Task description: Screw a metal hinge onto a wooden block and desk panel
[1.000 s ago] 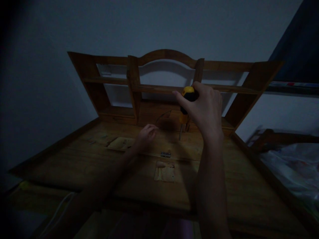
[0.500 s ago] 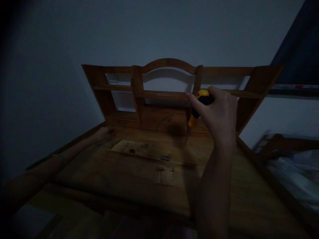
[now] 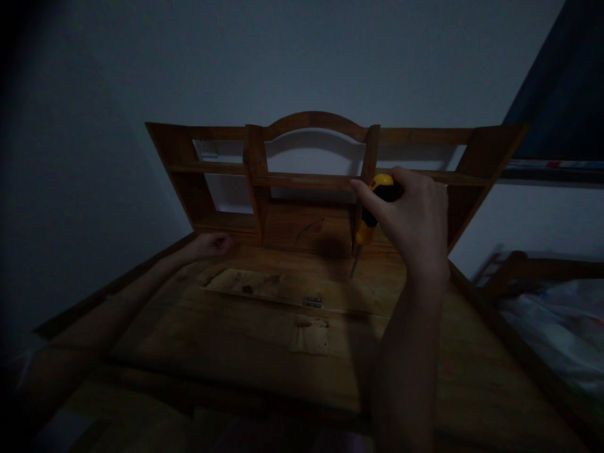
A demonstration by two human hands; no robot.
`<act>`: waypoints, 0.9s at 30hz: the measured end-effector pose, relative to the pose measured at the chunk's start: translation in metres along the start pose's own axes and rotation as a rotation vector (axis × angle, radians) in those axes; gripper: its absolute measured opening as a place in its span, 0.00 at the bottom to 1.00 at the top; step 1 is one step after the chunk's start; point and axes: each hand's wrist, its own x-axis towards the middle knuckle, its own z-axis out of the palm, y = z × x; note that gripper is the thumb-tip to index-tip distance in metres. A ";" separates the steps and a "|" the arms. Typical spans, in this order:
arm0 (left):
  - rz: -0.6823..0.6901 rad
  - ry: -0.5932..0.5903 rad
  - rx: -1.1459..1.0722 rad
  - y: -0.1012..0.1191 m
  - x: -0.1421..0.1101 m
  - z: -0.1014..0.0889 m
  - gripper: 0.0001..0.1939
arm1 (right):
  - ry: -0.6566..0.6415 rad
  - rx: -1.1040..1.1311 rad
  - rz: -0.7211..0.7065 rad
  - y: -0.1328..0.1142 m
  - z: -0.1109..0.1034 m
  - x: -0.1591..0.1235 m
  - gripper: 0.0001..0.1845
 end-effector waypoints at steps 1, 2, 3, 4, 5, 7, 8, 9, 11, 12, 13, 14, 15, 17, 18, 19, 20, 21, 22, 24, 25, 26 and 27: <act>0.008 -0.040 -0.054 0.011 0.006 0.012 0.04 | -0.020 0.009 -0.008 0.000 -0.001 -0.001 0.22; 0.027 -0.057 -0.091 0.025 0.009 0.027 0.09 | -0.045 0.017 -0.018 0.000 -0.001 -0.001 0.21; 0.057 -0.074 -0.147 0.041 0.011 0.045 0.13 | -0.074 0.018 -0.030 -0.001 -0.002 -0.002 0.20; 0.105 -0.069 -0.277 0.058 0.010 0.065 0.14 | -0.105 0.010 -0.041 -0.001 -0.002 -0.002 0.19; 0.170 -0.097 -0.391 0.076 0.007 0.086 0.14 | -0.132 -0.004 -0.051 -0.001 -0.002 -0.002 0.20; 0.243 -0.177 -0.534 0.106 -0.003 0.129 0.14 | -0.158 -0.032 -0.061 -0.001 -0.001 -0.002 0.21; 0.257 -0.240 -0.569 0.117 -0.008 0.148 0.14 | -0.164 -0.038 -0.061 -0.001 0.000 -0.002 0.21; 0.246 -0.274 -0.600 0.124 -0.012 0.165 0.14 | -0.166 -0.035 -0.059 -0.001 0.001 -0.002 0.21; 0.169 -0.354 -0.674 0.128 -0.019 0.189 0.14 | -0.168 -0.021 -0.057 -0.001 0.003 -0.002 0.22; 0.128 -0.381 -0.699 0.126 -0.021 0.196 0.14 | -0.170 -0.014 -0.055 -0.002 0.004 -0.002 0.22; 0.094 -0.394 -0.712 0.123 -0.023 0.201 0.14 | -0.174 -0.008 -0.054 -0.002 0.005 -0.002 0.22; 0.074 -0.392 -0.715 0.119 -0.024 0.204 0.14 | -0.175 -0.004 -0.053 -0.003 0.006 -0.002 0.21; 0.070 -0.381 -0.703 0.115 -0.025 0.205 0.13 | -0.174 -0.003 -0.052 -0.004 0.007 -0.002 0.21; 0.107 -0.356 -0.648 0.110 -0.026 0.204 0.12 | -0.181 0.002 -0.053 -0.006 0.007 -0.002 0.20; 0.139 -0.354 -0.612 0.109 -0.027 0.203 0.12 | -0.185 0.006 -0.055 -0.007 0.008 -0.002 0.19; 0.173 -0.358 -0.574 0.110 -0.027 0.201 0.12 | -0.189 0.008 -0.057 -0.008 0.008 -0.002 0.19; 0.204 -0.373 -0.538 0.111 -0.028 0.199 0.11 | -0.194 0.011 -0.060 -0.009 0.008 -0.002 0.19; 0.229 -0.390 -0.507 0.113 -0.029 0.198 0.11 | -0.197 0.013 -0.062 -0.010 0.008 -0.002 0.19; 0.248 -0.402 -0.483 0.114 -0.030 0.197 0.10 | -0.198 0.015 -0.064 -0.011 0.008 -0.002 0.19; 0.272 -0.408 -0.447 0.117 -0.032 0.196 0.09 | -0.203 0.015 -0.063 -0.012 0.008 -0.003 0.19; 0.281 -0.405 -0.438 0.117 -0.033 0.196 0.09 | -0.204 0.014 -0.061 -0.013 0.008 -0.003 0.19; 0.289 -0.398 -0.433 0.117 -0.033 0.197 0.09 | -0.205 0.011 -0.059 -0.013 0.008 -0.003 0.19; 0.295 -0.389 -0.433 0.117 -0.033 0.198 0.08 | -0.202 0.008 -0.059 -0.014 0.008 -0.003 0.19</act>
